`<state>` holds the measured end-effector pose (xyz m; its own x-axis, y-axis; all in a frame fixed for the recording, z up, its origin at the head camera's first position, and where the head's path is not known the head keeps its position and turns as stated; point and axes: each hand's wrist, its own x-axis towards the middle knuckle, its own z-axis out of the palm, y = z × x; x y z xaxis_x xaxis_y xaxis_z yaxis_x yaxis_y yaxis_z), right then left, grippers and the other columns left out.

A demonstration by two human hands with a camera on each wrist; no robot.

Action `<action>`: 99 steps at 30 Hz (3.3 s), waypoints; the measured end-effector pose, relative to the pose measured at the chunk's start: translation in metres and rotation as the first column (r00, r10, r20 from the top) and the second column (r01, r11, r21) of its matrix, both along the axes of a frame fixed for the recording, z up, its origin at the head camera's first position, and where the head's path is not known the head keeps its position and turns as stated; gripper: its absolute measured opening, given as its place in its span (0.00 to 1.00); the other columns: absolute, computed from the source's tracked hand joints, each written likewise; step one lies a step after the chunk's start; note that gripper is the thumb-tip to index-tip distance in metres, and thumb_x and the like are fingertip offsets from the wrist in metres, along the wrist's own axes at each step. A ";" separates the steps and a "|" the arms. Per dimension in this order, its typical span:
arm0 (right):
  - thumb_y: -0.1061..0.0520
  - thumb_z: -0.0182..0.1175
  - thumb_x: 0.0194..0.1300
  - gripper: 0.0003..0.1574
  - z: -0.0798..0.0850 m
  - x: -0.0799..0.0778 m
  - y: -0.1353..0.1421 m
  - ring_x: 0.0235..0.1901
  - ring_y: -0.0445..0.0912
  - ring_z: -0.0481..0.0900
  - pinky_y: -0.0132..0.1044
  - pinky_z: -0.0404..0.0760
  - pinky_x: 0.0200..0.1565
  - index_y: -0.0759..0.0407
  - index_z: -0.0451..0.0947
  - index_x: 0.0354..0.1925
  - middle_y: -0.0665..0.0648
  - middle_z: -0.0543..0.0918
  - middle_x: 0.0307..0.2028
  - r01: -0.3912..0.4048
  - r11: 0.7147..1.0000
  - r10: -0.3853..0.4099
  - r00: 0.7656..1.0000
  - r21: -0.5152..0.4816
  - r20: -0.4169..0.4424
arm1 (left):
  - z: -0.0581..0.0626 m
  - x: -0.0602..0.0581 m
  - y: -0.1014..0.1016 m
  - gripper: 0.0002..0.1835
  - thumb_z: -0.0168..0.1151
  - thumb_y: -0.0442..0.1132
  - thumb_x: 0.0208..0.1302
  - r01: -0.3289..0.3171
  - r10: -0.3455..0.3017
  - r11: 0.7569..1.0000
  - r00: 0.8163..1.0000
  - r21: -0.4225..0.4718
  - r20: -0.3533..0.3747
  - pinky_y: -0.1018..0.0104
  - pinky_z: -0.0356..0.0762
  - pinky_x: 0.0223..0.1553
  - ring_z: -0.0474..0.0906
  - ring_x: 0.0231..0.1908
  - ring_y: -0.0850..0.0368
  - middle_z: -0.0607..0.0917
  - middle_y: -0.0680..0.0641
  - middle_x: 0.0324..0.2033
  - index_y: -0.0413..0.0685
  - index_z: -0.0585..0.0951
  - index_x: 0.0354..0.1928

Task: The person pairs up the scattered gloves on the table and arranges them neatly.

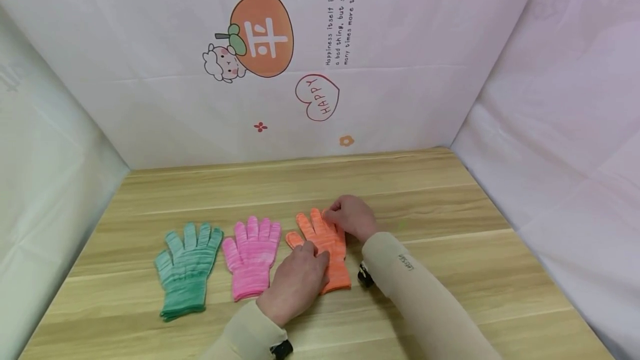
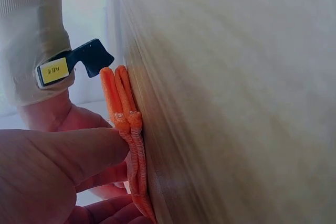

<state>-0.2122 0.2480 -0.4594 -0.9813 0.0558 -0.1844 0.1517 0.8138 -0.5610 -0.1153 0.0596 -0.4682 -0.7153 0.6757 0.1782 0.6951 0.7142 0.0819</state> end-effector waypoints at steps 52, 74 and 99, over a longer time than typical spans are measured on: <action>0.52 0.53 0.80 0.15 0.013 0.018 0.010 0.38 0.49 0.80 0.43 0.80 0.40 0.54 0.81 0.57 0.57 0.84 0.53 -0.017 0.997 0.017 1.000 -0.072 -0.002 | 0.005 -0.002 -0.001 0.11 0.71 0.48 0.67 0.010 -0.009 0.999 1.000 -0.032 0.019 0.66 0.73 0.25 0.73 0.28 0.55 0.78 0.47 0.34 0.49 0.82 0.41; 0.59 0.64 0.63 0.07 0.009 0.100 -0.028 0.23 0.42 0.71 0.35 0.70 0.29 0.50 0.78 0.28 0.47 0.77 0.23 -0.319 0.944 0.315 0.947 0.088 0.064 | 0.022 -0.050 -0.028 0.05 0.61 0.34 0.71 -0.197 0.179 0.976 0.967 0.089 0.182 0.56 0.80 0.36 0.79 0.34 0.51 0.83 0.46 0.33 0.45 0.85 0.41; 0.58 0.65 0.64 0.07 0.008 0.098 -0.030 0.23 0.43 0.71 0.36 0.70 0.29 0.51 0.77 0.30 0.48 0.76 0.24 -0.322 0.941 0.312 0.945 0.101 0.097 | 0.017 -0.069 -0.035 0.02 0.62 0.34 0.72 -0.287 0.267 0.956 0.936 0.061 0.228 0.56 0.82 0.31 0.84 0.32 0.49 0.87 0.47 0.32 0.47 0.82 0.40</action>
<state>-0.1140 0.2181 -0.4513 -0.9342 -0.2306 -0.2723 -0.0848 0.8847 -0.4584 -0.1845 0.0245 -0.4512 -0.8998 0.4332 0.0513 0.4292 0.8583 0.2811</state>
